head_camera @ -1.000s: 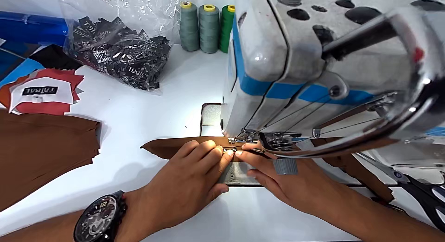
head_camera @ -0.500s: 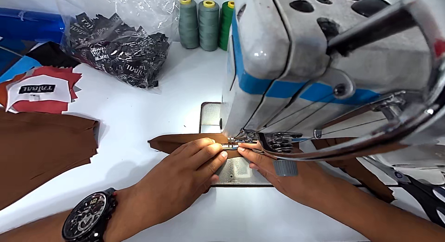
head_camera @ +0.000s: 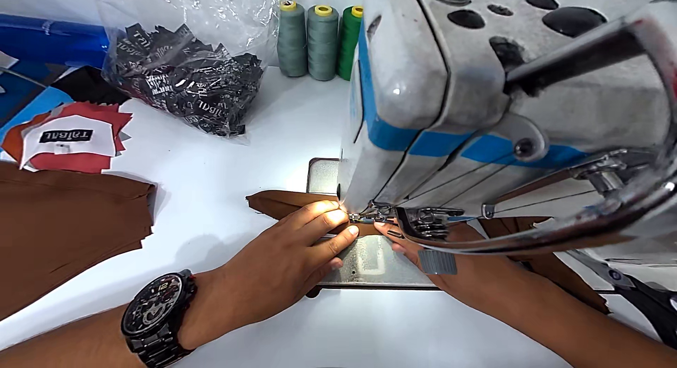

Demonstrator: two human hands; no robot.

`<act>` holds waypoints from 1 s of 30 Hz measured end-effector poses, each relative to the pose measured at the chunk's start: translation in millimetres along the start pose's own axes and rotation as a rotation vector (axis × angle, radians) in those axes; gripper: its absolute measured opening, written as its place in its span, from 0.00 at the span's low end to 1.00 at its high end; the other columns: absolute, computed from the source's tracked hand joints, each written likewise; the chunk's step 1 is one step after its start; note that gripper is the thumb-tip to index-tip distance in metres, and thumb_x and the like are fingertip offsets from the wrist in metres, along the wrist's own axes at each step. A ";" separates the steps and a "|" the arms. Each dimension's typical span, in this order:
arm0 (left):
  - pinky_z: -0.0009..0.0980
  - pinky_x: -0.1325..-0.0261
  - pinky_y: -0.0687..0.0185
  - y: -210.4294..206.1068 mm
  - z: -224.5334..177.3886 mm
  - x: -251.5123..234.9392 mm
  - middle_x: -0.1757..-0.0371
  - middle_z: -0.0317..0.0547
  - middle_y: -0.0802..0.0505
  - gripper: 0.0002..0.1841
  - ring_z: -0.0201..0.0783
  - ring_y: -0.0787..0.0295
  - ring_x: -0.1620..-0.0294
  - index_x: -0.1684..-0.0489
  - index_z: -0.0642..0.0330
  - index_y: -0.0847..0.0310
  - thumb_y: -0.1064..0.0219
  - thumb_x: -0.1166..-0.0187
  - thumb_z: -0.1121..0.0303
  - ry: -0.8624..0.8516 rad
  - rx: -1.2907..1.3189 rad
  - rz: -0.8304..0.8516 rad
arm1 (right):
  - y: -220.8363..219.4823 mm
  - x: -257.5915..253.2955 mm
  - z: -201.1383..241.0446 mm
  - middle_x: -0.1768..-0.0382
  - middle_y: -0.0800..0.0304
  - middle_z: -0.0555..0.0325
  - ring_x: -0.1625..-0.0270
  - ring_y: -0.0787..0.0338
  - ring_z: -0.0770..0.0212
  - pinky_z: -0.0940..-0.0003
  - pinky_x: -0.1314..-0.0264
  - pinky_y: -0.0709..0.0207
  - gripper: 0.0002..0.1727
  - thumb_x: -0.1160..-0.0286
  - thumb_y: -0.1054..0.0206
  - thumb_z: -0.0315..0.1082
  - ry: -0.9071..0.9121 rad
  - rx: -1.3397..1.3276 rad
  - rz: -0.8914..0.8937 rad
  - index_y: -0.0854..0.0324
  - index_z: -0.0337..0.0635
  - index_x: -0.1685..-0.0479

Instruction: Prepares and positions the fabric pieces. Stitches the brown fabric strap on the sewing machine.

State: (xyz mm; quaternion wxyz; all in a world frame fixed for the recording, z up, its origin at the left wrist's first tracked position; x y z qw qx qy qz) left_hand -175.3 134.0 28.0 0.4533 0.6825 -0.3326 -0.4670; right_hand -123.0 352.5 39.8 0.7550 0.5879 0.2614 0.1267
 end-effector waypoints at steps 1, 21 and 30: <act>0.34 0.16 0.33 0.1 0.3 -0.2 0.28 0.41 0.13 0.24 0.41 0.27 0.18 0.31 0.45 0.13 0.54 0.08 0.53 0.005 -0.002 -0.003 | -0.5 0.7 -1.0 0.52 0.05 0.59 0.44 0.07 0.58 0.61 0.41 0.15 0.18 0.11 0.43 0.44 -0.002 -0.002 0.004 0.07 0.50 0.48; 0.36 0.17 0.32 0.2 4.2 -2.2 0.32 0.40 0.11 0.24 0.40 0.23 0.20 0.32 0.41 0.12 0.54 0.09 0.50 0.061 -0.006 -0.019 | 1.9 -2.8 -4.5 0.60 0.06 0.60 0.54 0.06 0.60 0.64 0.52 0.14 0.16 0.15 0.41 0.42 -0.020 -0.008 -0.004 0.06 0.51 0.50; 0.36 0.18 0.31 0.6 2.9 -1.1 0.32 0.39 0.11 0.24 0.40 0.23 0.22 0.32 0.40 0.11 0.55 0.08 0.50 0.045 -0.005 -0.021 | 2.4 -3.9 -5.2 0.63 0.06 0.61 0.56 0.06 0.60 0.64 0.55 0.14 0.16 0.15 0.41 0.42 -0.006 0.008 -0.003 0.06 0.51 0.50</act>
Point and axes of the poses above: each hand's wrist, its own x-axis away from the middle knuckle, its own y-axis out of the back of the hand, z = x × y, the point moved 5 cm from there along -x, towards the middle knuckle
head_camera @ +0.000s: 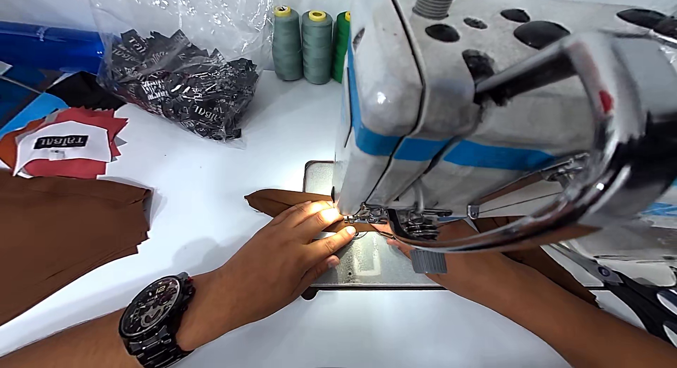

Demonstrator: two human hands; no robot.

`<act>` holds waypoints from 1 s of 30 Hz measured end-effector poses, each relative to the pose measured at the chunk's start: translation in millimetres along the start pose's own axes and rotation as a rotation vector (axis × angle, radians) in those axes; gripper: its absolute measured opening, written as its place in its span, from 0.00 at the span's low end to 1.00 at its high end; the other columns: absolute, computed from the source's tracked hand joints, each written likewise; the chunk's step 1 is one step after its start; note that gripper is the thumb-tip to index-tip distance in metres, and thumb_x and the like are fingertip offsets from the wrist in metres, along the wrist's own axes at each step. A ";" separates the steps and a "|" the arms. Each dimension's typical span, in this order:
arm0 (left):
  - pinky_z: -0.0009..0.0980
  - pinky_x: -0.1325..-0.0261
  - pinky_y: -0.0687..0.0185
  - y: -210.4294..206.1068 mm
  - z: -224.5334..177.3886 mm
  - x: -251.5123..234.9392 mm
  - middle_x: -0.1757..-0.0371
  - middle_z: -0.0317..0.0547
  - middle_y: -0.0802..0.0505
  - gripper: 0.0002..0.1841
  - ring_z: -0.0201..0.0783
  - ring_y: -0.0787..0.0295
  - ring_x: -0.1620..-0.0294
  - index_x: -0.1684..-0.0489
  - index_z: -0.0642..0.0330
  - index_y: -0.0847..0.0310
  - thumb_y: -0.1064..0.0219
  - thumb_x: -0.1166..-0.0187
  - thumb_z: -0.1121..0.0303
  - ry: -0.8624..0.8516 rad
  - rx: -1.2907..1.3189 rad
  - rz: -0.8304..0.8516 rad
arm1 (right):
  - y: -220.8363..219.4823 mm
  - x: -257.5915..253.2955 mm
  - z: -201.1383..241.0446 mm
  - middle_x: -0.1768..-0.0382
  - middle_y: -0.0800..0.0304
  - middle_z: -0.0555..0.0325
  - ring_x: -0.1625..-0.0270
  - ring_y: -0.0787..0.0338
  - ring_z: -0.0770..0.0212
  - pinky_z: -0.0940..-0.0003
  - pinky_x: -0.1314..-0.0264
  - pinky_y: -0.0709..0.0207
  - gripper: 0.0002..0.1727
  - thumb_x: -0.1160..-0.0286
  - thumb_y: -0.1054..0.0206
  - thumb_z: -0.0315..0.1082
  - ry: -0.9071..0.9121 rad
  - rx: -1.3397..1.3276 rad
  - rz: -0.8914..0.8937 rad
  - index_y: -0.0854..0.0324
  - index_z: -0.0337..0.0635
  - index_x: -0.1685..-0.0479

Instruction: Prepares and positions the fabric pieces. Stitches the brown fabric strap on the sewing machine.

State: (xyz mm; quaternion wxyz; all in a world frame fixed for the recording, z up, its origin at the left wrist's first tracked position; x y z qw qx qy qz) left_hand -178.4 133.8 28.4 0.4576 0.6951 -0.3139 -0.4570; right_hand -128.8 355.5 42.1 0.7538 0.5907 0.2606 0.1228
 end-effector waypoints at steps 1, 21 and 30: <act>0.36 0.18 0.31 0.2 0.0 -0.3 0.32 0.38 0.11 0.24 0.40 0.23 0.22 0.32 0.40 0.11 0.55 0.08 0.50 -0.001 0.004 0.000 | 1.0 -0.5 0.0 0.64 0.07 0.61 0.58 0.07 0.61 0.64 0.56 0.15 0.16 0.16 0.41 0.42 0.008 0.002 -0.008 0.06 0.51 0.51; 0.16 0.62 0.14 82.3 -55.1 158.0 0.64 0.23 0.06 0.07 0.17 0.12 0.66 0.58 0.49 0.07 0.30 0.22 0.61 0.394 0.606 0.031 | 18.4 89.8 101.2 0.63 0.11 0.74 0.63 0.14 0.79 0.80 0.60 0.17 0.12 0.18 0.34 0.44 -0.099 -0.449 -0.023 0.06 0.54 0.53; 0.19 0.76 0.24 -37.8 -81.4 364.0 0.75 0.32 0.09 0.04 0.20 0.21 0.81 0.61 0.60 0.08 0.29 0.23 0.74 0.987 0.927 -0.079 | -158.0 104.6 168.5 0.63 0.05 0.58 0.60 0.07 0.60 0.51 0.48 0.13 0.08 0.21 0.28 0.37 -0.250 -0.735 0.251 0.07 0.44 0.55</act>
Point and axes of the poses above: each hand's wrist, its own x-axis away from the middle knuckle, its own y-axis out of the back of the hand, z = x × y, the point moved 5 cm from there along -x, towards the middle knuckle
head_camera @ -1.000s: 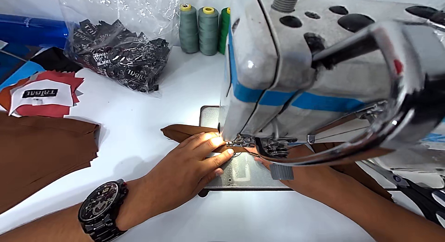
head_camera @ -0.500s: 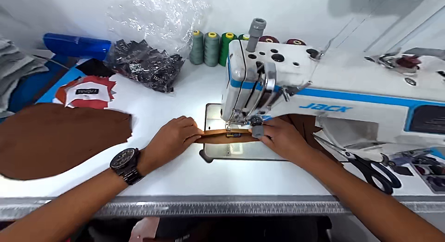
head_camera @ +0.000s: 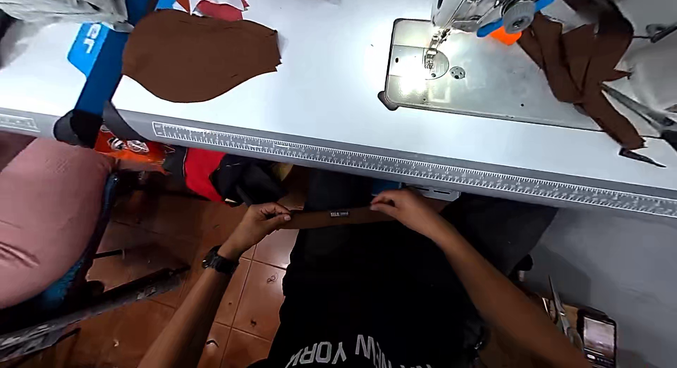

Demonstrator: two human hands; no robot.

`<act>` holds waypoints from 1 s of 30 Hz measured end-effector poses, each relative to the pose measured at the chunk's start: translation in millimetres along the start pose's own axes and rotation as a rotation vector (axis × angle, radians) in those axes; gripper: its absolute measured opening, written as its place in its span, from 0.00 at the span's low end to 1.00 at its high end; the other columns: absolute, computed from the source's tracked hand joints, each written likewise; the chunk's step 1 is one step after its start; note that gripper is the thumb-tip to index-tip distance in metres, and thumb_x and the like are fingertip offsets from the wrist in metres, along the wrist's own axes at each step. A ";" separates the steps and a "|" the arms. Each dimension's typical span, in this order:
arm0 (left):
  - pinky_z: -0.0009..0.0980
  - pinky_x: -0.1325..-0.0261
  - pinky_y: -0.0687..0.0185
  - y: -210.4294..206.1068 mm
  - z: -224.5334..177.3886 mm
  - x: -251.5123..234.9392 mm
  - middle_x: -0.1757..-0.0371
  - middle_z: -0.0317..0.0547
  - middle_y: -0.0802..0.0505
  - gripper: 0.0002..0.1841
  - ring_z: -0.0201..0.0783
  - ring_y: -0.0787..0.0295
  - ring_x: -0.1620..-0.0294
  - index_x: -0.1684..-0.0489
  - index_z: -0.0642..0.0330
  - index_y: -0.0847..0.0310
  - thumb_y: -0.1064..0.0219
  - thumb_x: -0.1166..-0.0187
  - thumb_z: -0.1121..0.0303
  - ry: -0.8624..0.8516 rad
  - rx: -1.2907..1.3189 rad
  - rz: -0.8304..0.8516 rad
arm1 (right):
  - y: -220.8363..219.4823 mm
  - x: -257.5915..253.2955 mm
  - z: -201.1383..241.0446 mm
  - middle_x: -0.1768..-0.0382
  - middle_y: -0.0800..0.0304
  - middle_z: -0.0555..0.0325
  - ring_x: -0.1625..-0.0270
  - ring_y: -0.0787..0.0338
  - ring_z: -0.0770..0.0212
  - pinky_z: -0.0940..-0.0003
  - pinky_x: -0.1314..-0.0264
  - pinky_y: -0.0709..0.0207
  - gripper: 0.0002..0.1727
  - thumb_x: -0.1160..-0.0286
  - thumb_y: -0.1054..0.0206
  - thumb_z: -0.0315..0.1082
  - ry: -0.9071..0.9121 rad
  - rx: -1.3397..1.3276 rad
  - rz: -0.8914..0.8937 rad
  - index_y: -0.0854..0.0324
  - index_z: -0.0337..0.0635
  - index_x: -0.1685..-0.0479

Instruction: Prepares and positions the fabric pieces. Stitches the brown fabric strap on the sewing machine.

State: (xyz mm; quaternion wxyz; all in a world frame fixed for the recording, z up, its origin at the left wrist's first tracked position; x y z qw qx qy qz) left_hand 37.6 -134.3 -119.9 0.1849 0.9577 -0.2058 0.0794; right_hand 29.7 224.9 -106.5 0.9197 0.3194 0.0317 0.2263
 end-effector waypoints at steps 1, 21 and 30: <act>0.20 0.76 0.24 -2.3 16.3 -2.6 0.75 0.35 0.09 0.04 0.22 0.21 0.80 0.61 0.61 0.08 0.30 0.22 0.74 0.035 0.014 -0.027 | -8.5 -7.6 -8.1 0.63 0.04 0.57 0.59 0.06 0.57 0.47 0.48 0.13 0.09 0.21 0.27 0.39 -0.012 0.062 -0.018 0.07 0.46 0.54; 0.33 0.47 0.11 -151.3 -302.8 -154.5 0.55 0.29 0.06 0.19 0.27 0.09 0.51 0.49 0.45 0.08 0.44 0.12 0.49 -0.987 -0.589 0.276 | 290.5 93.6 -23.4 0.47 0.08 0.48 0.45 0.09 0.45 0.41 0.47 0.14 0.15 0.29 0.22 0.40 -0.253 0.664 -0.877 0.07 0.43 0.48; 0.44 0.53 0.10 -239.1 -353.8 -226.2 0.56 0.43 0.07 0.10 0.41 0.08 0.57 0.50 0.56 0.09 0.37 0.14 0.66 -0.813 -0.621 0.166 | 295.1 83.4 -33.7 0.44 0.08 0.53 0.43 0.08 0.49 0.45 0.46 0.13 0.13 0.29 0.22 0.40 -0.240 0.677 -0.833 0.07 0.47 0.49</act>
Point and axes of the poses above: each hand's wrist, its own x-axis away from the middle knuckle, its own y-axis out of the back of the hand, z = x × y, the point moved 5 cm from there along -x, towards the middle knuckle
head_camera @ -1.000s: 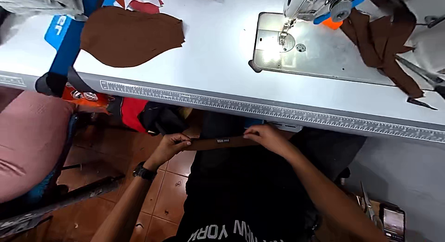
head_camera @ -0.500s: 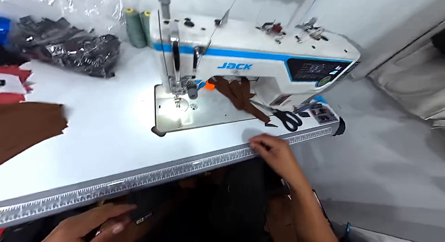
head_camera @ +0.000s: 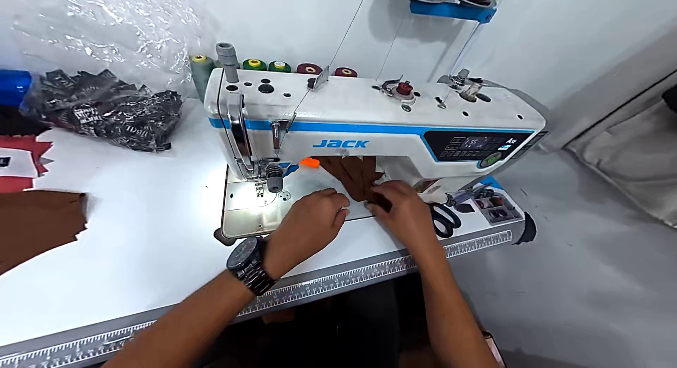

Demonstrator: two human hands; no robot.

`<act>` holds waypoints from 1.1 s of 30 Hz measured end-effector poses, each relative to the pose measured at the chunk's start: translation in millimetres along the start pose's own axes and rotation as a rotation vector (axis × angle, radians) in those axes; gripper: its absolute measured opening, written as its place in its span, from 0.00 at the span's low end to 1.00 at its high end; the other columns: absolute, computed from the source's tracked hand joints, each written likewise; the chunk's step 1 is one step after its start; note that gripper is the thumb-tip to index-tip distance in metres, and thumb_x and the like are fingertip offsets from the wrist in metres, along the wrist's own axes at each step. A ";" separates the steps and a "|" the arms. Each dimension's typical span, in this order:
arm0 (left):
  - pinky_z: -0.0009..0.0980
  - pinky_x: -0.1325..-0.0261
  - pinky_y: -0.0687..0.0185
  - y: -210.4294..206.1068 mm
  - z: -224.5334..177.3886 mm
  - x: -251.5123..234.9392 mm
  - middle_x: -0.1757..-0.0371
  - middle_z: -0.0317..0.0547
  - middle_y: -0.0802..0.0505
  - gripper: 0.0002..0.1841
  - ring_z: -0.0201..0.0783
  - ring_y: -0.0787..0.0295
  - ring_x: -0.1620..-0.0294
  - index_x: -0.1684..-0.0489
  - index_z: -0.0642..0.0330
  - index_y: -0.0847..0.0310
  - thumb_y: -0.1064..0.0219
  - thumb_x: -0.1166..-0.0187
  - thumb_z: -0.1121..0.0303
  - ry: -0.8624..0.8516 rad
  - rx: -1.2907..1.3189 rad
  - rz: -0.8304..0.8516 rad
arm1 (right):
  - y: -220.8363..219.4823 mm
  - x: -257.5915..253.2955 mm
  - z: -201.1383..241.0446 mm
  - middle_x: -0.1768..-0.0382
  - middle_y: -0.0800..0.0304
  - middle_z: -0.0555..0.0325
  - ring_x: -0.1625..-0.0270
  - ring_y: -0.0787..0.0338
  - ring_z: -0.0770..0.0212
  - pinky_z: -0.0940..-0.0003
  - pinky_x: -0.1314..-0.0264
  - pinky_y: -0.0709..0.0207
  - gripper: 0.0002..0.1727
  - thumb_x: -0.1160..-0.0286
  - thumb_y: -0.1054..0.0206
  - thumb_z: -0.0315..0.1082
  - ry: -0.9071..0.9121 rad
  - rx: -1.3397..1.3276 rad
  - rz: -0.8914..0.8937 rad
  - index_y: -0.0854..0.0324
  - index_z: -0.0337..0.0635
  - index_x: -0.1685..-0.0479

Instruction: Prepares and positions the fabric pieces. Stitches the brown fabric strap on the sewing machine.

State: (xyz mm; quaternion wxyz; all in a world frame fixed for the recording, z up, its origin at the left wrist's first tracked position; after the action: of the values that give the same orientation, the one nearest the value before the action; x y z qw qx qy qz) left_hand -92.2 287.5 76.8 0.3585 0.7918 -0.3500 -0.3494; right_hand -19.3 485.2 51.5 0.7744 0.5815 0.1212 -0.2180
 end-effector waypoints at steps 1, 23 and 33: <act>0.44 0.54 0.10 -2.8 0.3 -2.1 0.56 0.44 0.07 0.10 0.41 0.08 0.58 0.50 0.56 0.09 0.36 0.15 0.67 0.019 0.016 -0.005 | -5.6 1.0 -0.6 0.45 0.07 0.55 0.44 0.08 0.50 0.46 0.47 0.13 0.09 0.27 0.24 0.39 0.011 0.004 -0.016 0.06 0.47 0.53; 0.22 0.77 0.16 89.3 49.1 146.8 0.73 0.43 0.06 0.09 0.30 0.11 0.79 0.51 0.61 0.10 0.37 0.18 0.75 0.395 0.723 0.332 | -22.4 69.0 107.8 0.62 0.05 0.56 0.72 0.11 0.73 0.83 0.75 0.20 0.09 0.15 0.36 0.30 -0.677 -1.479 0.069 0.11 0.41 0.47; 0.57 0.38 0.17 129.6 78.6 181.3 0.44 0.53 0.08 0.15 0.55 0.12 0.39 0.45 0.59 0.09 0.26 0.23 0.61 0.189 -0.355 -0.130 | 8.6 52.3 120.2 0.42 0.12 0.41 0.43 0.11 0.43 0.45 0.50 0.16 0.23 0.21 0.30 0.38 -0.082 -0.213 -0.095 0.20 0.37 0.29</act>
State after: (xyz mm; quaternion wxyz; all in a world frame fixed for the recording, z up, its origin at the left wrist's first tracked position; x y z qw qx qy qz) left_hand -102.1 51.7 88.1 0.5002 0.7663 -0.1959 -0.3523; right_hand 22.7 362.3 71.1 0.8248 0.4803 0.1396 -0.2639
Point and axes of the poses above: each hand's wrist, its own x-axis away from the middle knuckle, its own y-axis out of the back of the hand, z = x × y, the point moved 5 cm from there along -x, towards the middle knuckle
